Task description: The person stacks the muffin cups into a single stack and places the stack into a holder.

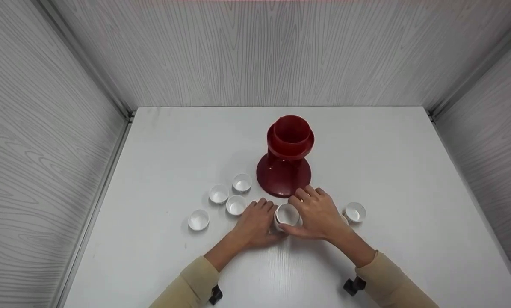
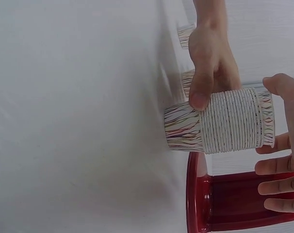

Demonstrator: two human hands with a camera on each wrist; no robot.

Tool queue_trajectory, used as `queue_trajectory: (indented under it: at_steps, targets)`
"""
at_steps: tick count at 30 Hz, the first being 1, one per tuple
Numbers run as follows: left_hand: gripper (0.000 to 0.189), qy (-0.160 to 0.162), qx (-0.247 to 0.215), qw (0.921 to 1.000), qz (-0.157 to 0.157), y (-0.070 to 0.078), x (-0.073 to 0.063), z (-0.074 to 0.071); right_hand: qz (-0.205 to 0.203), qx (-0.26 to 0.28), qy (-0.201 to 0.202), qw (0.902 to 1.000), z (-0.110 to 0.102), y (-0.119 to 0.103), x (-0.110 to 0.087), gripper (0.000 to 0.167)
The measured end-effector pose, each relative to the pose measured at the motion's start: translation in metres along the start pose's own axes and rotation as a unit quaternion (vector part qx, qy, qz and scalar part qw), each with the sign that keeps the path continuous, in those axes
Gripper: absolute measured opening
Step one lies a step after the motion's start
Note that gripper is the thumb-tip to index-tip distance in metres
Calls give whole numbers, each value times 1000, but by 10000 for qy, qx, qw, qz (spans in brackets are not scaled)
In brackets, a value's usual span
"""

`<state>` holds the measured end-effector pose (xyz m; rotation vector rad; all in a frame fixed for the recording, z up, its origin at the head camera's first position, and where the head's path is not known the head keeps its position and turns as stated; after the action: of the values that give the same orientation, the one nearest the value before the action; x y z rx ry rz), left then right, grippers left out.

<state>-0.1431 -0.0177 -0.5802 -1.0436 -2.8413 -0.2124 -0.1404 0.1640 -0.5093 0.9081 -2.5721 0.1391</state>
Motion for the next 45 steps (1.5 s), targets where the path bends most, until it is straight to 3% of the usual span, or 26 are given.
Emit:
queue_trajectory:
  at_steps: [14, 30, 45]
  targets:
    - [73, -301, -59, 9995, -43, 0, 1, -1, -96, -157, 38, 9998, 9, 0, -7, 65]
    - [75, -194, -107, 9998, -27, 0, 0, 0, -93, 78, -76, 9999, 9, 7, -11, 70]
    - [73, -120, -419, 9989, -143, 0, -1, 0, -222, -62, -174, 9996, -3, 36, -30, 72]
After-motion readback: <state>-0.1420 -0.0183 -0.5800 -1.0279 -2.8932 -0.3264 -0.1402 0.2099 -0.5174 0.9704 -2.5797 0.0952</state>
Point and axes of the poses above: each hand's wrist, its own x-axis towards the middle knuckle, its own z-axis out of the palm, y = z × x, the point moved 3 cm from there along x, towards the middle knuckle, and after that the axes turned 2 degrees about z, right-handed, at the moved point
